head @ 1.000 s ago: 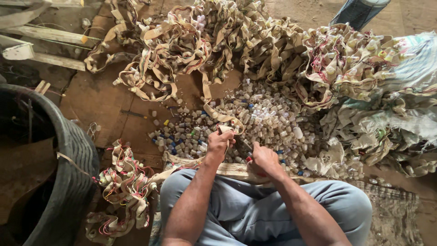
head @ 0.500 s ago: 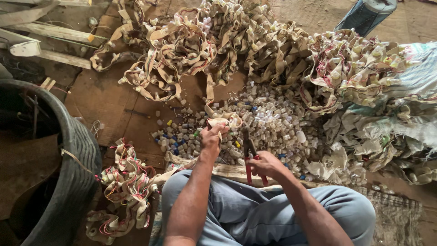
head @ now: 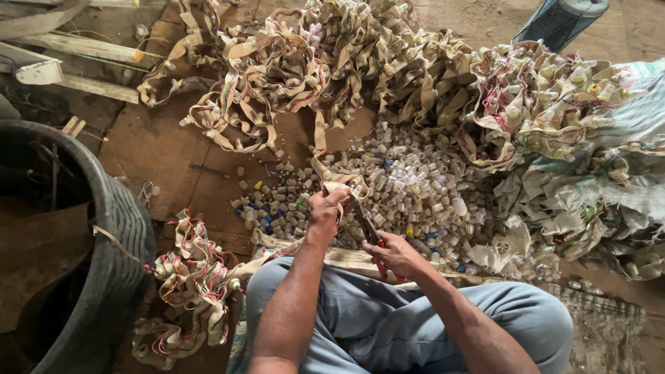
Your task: The person sits on the floor and uses red-handled pliers to cut plastic caps off a long strip of connected plastic pieces. The person repeatedly pulls the strip, positions a cap, and snips it off, dropping the pieces onto a pile on the floor.
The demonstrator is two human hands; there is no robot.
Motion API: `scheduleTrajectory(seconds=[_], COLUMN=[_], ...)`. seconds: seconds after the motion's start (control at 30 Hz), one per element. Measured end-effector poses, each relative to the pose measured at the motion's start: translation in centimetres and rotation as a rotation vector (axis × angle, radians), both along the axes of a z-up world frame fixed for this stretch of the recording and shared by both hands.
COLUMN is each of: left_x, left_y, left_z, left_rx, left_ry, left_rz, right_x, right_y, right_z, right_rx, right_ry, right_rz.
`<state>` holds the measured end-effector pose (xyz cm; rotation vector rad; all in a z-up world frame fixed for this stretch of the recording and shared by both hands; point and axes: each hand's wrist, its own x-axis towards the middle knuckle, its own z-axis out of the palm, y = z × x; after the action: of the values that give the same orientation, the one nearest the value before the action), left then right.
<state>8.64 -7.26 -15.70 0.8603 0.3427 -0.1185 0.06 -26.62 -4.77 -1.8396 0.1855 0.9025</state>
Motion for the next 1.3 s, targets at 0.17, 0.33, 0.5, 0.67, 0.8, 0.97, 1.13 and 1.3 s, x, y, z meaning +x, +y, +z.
scheduleTrajectory(seconds=[0.17,0.33,0.5,0.67,0.8,0.97,1.13,1.3], left_x=[-0.1,-0.2,-0.2,0.8,0.6,0.4,0.5,0.3], left_y=[-0.2,-0.2,0.4,0.3,0.6,0.4,0.2,0.3], left_z=[-1.3,-1.2,-2.2,-4.9,-5.7,-4.1,-1.8,-0.8], left_rx=[0.157,0.081,0.121,-0.128,-0.13,-0.105,-0.195,-0.192], left_ry=[-0.082,0.035,0.051,0.236,0.116,0.23,0.21,0.218], left_rz=[-0.017,-0.01,-0.049,-0.094,-0.111,-0.077,-0.039,-0.053], right_x=[0.0,0.1,0.0,-0.2,0.0,-0.2,0.0,0.3], right_y=[-0.1,-0.3,-1.1,-0.7,-0.3,-0.1,-0.1,0.2], right_z=[-0.3,-1.3,-2.7,-2.8,-2.1,-1.9,-2.6,-4.4], right_rx=[-0.017,0.012,0.052,-0.173,-0.201,-0.217,-0.234,-0.255], right_ry=[-0.023,0.013,-0.165,-0.277,-0.069,-0.342,-0.453,-0.324], right_rz=[0.044,0.009,0.116,0.136,0.081,0.096,0.035,-0.008])
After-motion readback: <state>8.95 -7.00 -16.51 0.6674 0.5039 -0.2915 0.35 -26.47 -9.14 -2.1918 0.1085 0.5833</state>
